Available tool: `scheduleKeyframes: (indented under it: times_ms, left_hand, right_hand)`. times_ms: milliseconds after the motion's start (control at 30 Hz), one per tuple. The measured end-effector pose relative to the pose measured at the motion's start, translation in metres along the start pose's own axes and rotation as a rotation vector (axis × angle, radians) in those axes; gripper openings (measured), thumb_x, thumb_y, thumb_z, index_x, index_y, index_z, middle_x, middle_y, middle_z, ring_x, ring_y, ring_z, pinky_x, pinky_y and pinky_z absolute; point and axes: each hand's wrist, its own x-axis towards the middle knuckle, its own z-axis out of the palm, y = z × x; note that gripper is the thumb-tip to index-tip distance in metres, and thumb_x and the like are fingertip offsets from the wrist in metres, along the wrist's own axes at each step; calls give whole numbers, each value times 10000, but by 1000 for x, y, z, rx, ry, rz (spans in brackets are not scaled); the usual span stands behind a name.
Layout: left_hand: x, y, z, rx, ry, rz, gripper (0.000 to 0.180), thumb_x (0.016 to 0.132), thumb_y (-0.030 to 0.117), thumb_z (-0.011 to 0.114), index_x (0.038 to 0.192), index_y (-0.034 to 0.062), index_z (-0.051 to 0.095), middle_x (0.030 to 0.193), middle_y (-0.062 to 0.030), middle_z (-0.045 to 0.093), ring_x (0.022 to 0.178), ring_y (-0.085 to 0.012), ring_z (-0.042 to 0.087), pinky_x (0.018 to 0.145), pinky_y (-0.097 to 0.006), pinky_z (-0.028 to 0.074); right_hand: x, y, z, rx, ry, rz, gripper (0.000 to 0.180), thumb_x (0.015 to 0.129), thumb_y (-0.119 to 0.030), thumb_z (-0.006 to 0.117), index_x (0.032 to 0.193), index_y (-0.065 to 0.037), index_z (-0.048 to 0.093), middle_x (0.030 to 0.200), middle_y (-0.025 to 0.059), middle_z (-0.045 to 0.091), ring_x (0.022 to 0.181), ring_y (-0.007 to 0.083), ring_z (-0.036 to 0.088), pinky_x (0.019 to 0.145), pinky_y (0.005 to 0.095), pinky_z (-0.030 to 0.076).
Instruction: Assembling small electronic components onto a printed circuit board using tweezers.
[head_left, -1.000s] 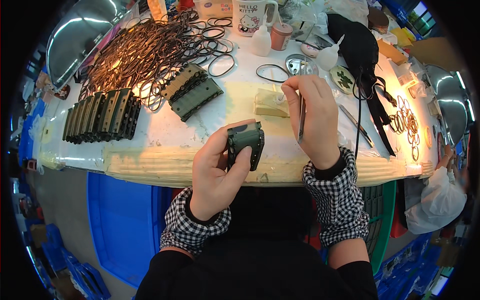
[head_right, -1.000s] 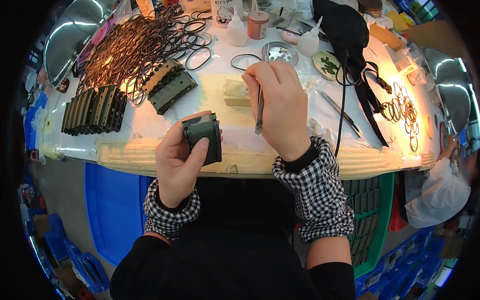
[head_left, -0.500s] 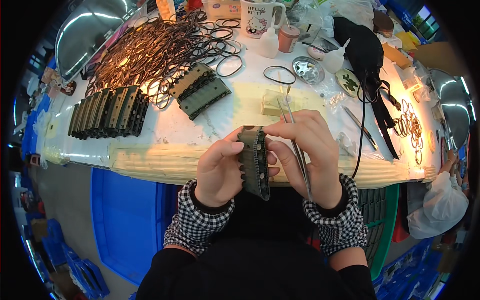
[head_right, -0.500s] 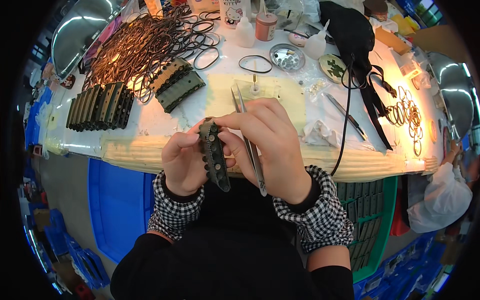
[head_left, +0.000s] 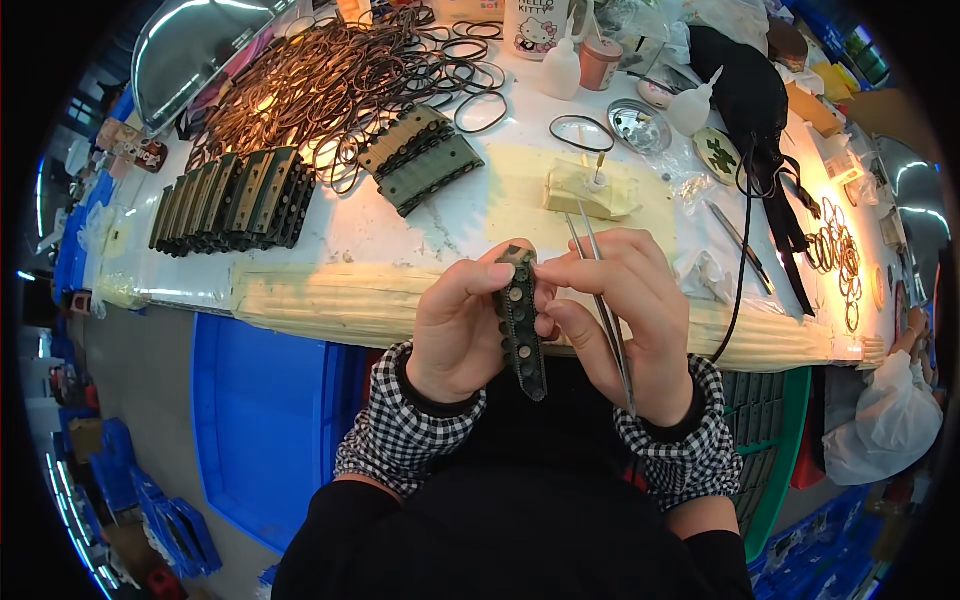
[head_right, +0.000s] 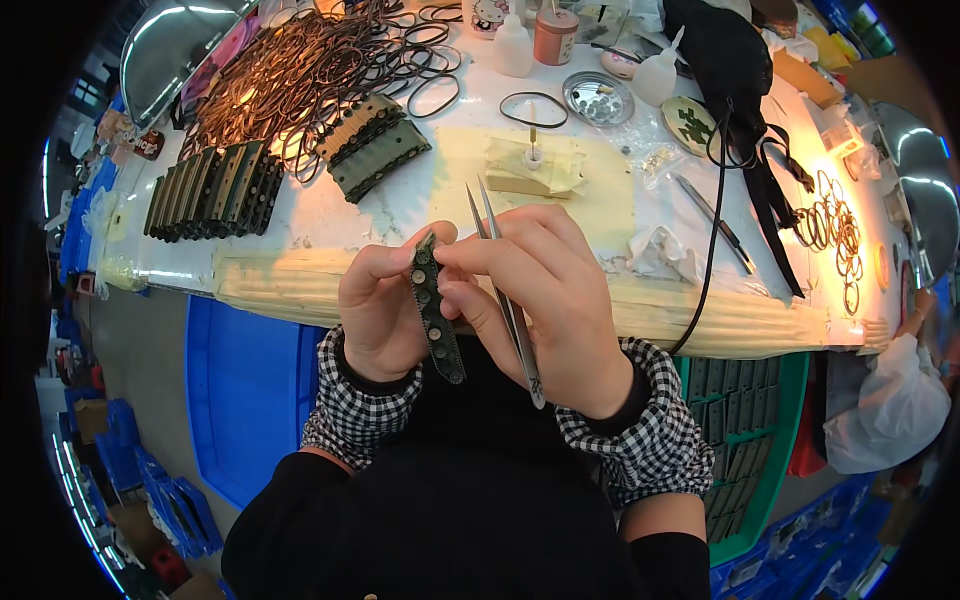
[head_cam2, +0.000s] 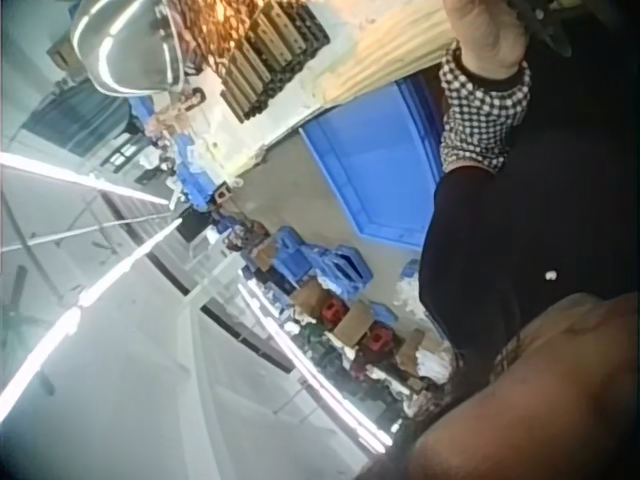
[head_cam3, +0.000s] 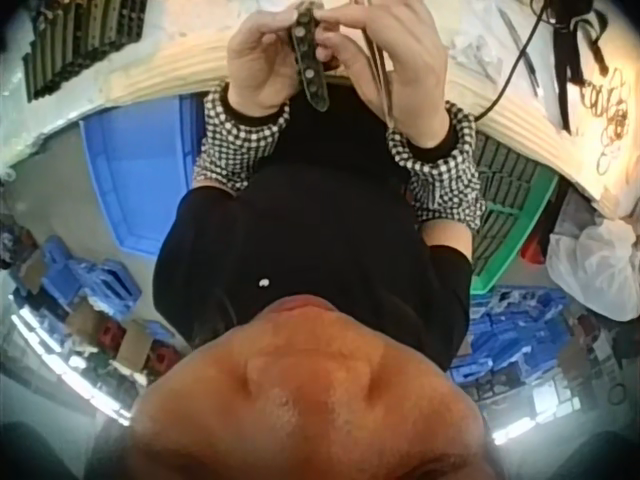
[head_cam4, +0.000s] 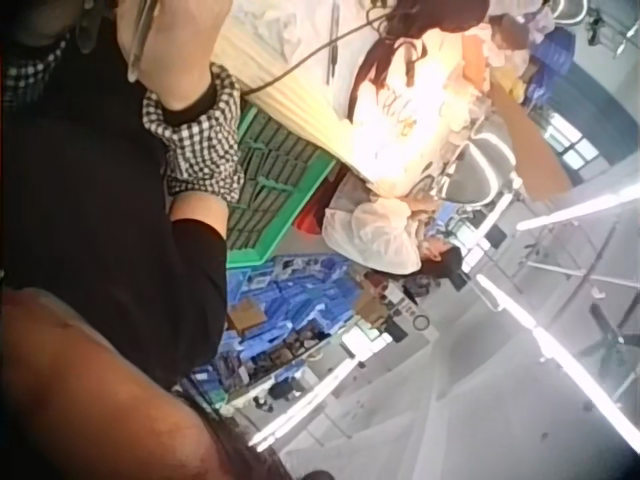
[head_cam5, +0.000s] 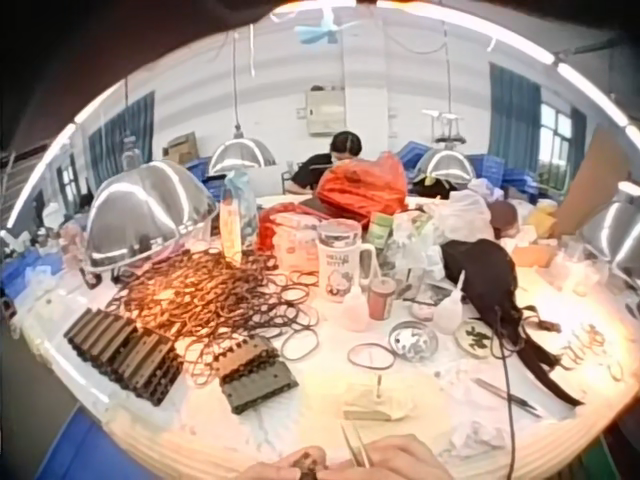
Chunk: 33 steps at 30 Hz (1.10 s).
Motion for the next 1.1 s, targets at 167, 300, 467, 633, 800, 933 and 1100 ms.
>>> scheduleKeyframes:
  times_ms: [167,300,467,633,800,933,1100]
  left_hand:
    - [0,0,3,15,-2,1,238,864,217,531,985,13,515,835,-120,628,738,-227,627,726,-321,516]
    - [-1,0,1,49,-5,-14,244,856,223,527,987,18,509,838,-118,615,731,-220,614,719,-317,508]
    - [-4,-1,2,88,-33,8,253,844,232,538,981,22,498,818,-110,600,716,-209,590,698,-310,498]
    - [-3,0,1,135,-30,24,264,828,251,546,969,36,485,793,-102,586,701,-206,574,711,-331,484]
    - [-2,-1,7,138,3,-16,271,819,277,543,955,51,480,779,-89,576,676,-206,557,730,-361,466]
    - [-1,0,6,90,-30,-60,259,823,281,543,938,56,485,780,-85,581,687,-206,569,729,-355,474]
    - [1,-4,2,42,-81,-89,255,827,289,541,910,53,498,773,-90,594,684,-203,584,731,-352,486]
  right_hand:
    - [-1,-2,-2,-3,-10,0,268,722,-70,760,973,-59,668,834,57,629,819,265,580,755,353,473]
    - [-3,-1,-2,-3,-10,-1,273,721,-80,763,976,-60,667,836,52,632,823,264,581,764,352,474]
    - [-4,-3,-2,-9,-3,-7,280,729,-96,763,989,-65,665,848,53,634,837,267,581,773,355,475]
    - [-5,-2,-4,16,-10,6,268,766,-142,761,999,-58,661,861,65,638,843,272,584,780,357,478]
    - [-10,-17,-1,439,179,277,259,825,-156,736,1026,-17,651,880,73,655,885,253,649,769,336,520]
    - [-7,-15,-14,492,10,273,222,875,-72,681,1067,25,624,920,100,666,860,207,692,720,285,559]
    - [-6,-6,-15,590,-63,171,172,899,3,632,1067,32,611,931,117,668,780,167,702,662,234,575]
